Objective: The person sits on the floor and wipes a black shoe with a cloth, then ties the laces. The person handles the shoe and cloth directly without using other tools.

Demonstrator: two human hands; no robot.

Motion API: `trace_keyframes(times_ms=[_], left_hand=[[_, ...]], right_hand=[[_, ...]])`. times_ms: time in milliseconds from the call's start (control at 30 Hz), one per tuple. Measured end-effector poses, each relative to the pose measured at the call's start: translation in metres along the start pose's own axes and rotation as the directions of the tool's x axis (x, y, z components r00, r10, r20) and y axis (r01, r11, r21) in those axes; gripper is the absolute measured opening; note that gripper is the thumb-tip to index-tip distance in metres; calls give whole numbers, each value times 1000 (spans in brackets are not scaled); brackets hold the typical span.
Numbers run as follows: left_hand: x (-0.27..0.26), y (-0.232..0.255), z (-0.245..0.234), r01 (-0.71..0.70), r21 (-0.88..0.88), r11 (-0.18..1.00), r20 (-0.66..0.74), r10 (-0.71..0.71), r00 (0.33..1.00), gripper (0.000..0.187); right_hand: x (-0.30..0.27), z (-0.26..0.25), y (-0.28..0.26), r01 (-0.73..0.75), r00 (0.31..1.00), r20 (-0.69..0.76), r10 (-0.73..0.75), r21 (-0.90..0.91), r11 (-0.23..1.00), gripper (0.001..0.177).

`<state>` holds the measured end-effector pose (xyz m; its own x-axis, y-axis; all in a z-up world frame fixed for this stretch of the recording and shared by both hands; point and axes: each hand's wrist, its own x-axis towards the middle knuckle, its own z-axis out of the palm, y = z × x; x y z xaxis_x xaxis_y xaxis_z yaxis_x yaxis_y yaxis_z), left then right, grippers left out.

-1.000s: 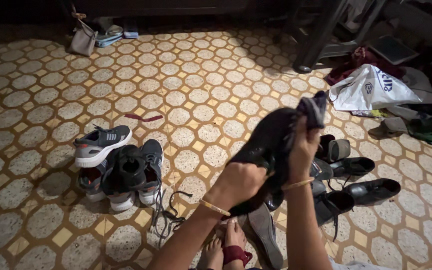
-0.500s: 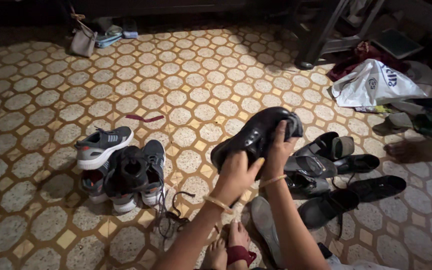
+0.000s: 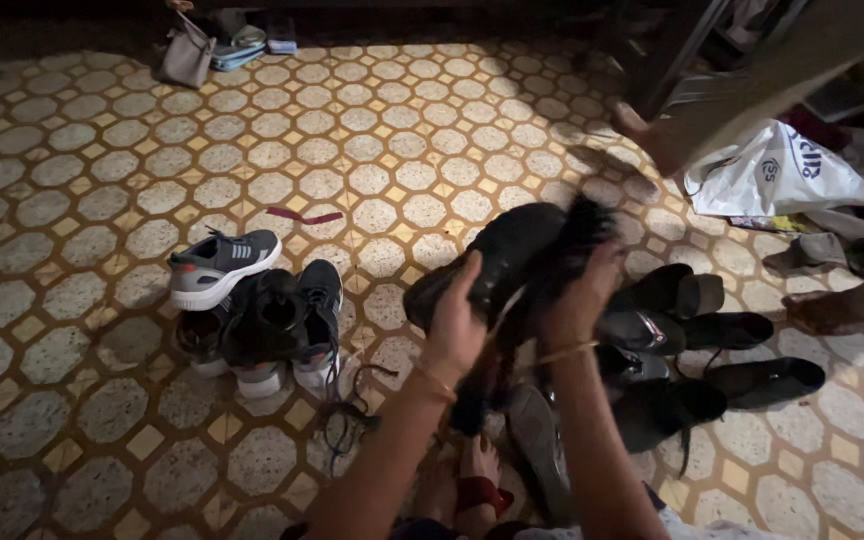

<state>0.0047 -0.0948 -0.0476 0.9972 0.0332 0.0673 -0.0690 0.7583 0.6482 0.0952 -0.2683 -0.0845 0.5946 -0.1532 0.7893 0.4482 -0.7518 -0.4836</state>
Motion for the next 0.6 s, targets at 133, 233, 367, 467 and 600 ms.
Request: trace_keyframes(times_ms=[133, 233, 367, 467, 600], left_hand=[[-6, -27, -3, -45, 604, 796, 80, -5, 997, 71], [-14, -45, 3, -132, 668, 732, 30, 151, 988, 66], [-31, -58, 5, -275, 822, 499, 82, 374, 924, 58], [-41, -66, 10, -240, 793, 560, 34, 353, 935, 53], [-36, -68, 10, -208, 794, 572, 68, 256, 964, 56]], right_hand=[[12, -20, -16, 31, 994, 97, -59, 263, 964, 34], [-5, -16, -53, -145, 920, 365, -143, 654, 742, 18], [9, -15, -47, 23, 958, 251, -142, 425, 905, 35], [36, -9, -10, -237, 965, 221, 143, 492, 838, 43], [30, 0, 1, -329, 944, 205, 258, 525, 785, 64]])
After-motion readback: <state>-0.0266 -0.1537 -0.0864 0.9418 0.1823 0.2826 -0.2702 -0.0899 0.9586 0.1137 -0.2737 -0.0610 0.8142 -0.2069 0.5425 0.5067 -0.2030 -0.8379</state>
